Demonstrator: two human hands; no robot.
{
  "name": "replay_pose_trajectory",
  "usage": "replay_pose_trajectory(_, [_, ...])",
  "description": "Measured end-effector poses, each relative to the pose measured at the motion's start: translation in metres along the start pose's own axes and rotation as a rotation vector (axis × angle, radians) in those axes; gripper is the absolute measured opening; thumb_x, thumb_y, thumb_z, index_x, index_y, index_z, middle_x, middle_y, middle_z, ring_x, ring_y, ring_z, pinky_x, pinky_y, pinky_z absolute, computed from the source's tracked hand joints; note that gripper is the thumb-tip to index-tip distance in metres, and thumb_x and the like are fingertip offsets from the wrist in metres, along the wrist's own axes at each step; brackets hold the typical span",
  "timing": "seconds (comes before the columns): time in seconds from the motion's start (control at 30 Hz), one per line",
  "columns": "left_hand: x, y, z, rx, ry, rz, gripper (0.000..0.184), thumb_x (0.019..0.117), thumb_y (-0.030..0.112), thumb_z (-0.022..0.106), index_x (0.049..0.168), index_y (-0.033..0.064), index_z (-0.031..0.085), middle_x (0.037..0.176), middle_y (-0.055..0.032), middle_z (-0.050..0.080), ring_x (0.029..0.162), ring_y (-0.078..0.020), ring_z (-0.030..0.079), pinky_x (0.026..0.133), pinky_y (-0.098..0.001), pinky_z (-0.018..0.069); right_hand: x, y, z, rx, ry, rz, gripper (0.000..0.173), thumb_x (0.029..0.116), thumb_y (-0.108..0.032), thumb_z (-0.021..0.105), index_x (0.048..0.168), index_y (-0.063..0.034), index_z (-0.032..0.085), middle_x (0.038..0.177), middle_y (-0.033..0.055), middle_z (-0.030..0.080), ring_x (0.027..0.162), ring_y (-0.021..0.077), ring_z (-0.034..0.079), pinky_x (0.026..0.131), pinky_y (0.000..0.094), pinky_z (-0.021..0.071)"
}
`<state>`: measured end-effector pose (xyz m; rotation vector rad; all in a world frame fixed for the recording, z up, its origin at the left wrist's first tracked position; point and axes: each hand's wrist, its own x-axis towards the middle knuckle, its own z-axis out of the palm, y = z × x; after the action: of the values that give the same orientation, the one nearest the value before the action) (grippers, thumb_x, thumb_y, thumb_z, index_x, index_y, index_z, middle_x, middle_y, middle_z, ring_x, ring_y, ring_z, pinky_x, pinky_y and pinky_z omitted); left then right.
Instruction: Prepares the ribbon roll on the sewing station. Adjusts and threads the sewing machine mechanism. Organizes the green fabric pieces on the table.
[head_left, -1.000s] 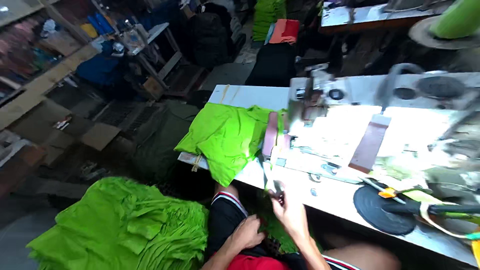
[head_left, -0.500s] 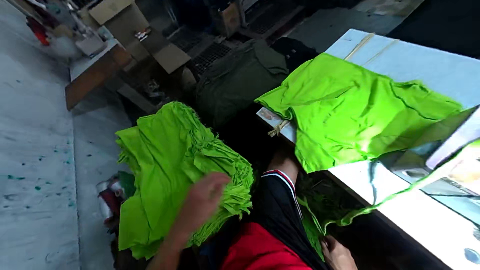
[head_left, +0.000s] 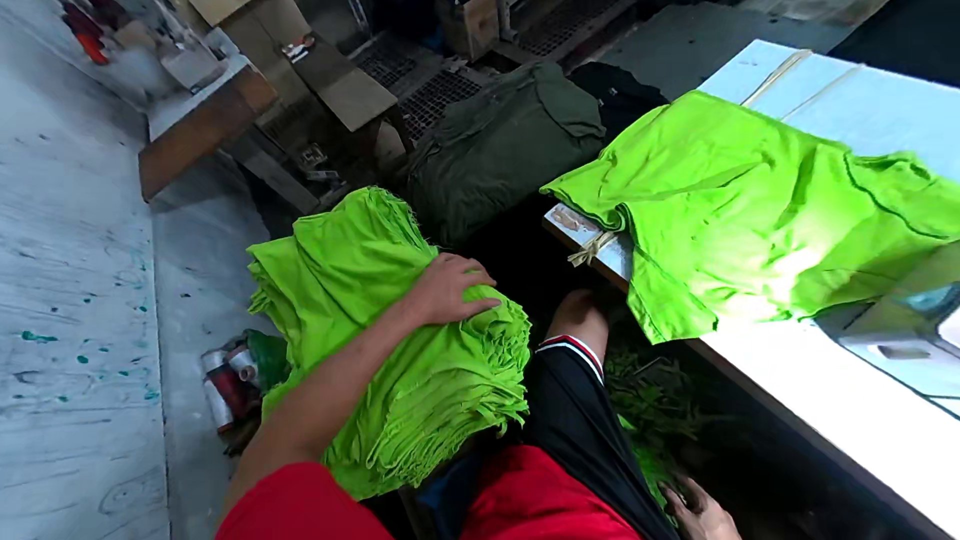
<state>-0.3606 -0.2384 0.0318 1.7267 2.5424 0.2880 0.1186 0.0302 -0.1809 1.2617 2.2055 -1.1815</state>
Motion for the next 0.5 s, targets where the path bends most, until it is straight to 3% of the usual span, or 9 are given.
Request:
replay_pose_trajectory(0.07, [0.015,0.006,0.022,-0.001,-0.075,-0.048,0.054,0.0963,0.071,0.048,0.112,0.0282,0.078,0.119,0.0053,0.072,0.115,-0.0155,0.065,0.102,-0.0473,0.0488,0.003,0.005,0.003,0.068,0.011,0.047,0.049,0.1021,-0.035,0.061,0.141,-0.0048,0.059,0.106,0.0238,0.073,0.092,0.0378,0.073,0.088,0.0609,0.0558])
replay_pose_trajectory(0.2, [0.010,0.008,0.047,-0.075,-0.004,-0.168,0.054,0.0919,0.075,0.052,0.107,0.0297,0.079,0.112,0.0083,0.074,0.108,-0.0131,0.067,0.095,-0.0459,0.0525,0.013,0.012,0.013,0.129,0.021,0.143,0.045,0.1019,-0.036,0.062,0.136,-0.0071,0.064,0.103,0.0224,0.073,0.088,0.0357,0.072,0.086,0.0604,0.0559])
replay_pose_trajectory(0.27, [0.008,0.007,0.046,-0.095,0.012,-0.165,0.054,0.0915,0.074,0.053,0.107,0.0297,0.079,0.112,0.0087,0.074,0.106,-0.0129,0.067,0.091,-0.0442,0.0529,0.012,0.009,0.014,0.111,0.045,0.143,0.042,0.1045,-0.038,0.057,0.134,-0.0090,0.065,0.097,0.0195,0.074,0.083,0.0336,0.072,0.083,0.0603,0.0560])
replay_pose_trajectory(0.37, [0.004,-0.001,0.044,-0.110,0.034,-0.143,0.052,0.0912,0.074,0.054,0.109,0.0309,0.078,0.115,0.0106,0.073,0.110,-0.0117,0.066,0.094,-0.0443,0.0521,0.013,0.000,0.016,0.073,0.091,0.092,0.045,0.1094,-0.038,0.044,0.134,-0.0064,0.064,0.091,0.0175,0.075,0.081,0.0340,0.073,0.082,0.0619,0.0554])
replay_pose_trajectory(0.5, [-0.003,0.003,0.040,-0.083,0.018,-0.118,0.052,0.0929,0.072,0.052,0.120,0.0340,0.074,0.131,0.0098,0.069,0.124,-0.0151,0.062,0.106,-0.0519,0.0470,0.003,-0.004,0.017,0.095,0.095,0.106,0.041,0.1095,-0.026,0.040,0.139,-0.0063,0.060,0.108,0.0210,0.073,0.097,0.0368,0.072,0.092,0.0616,0.0552])
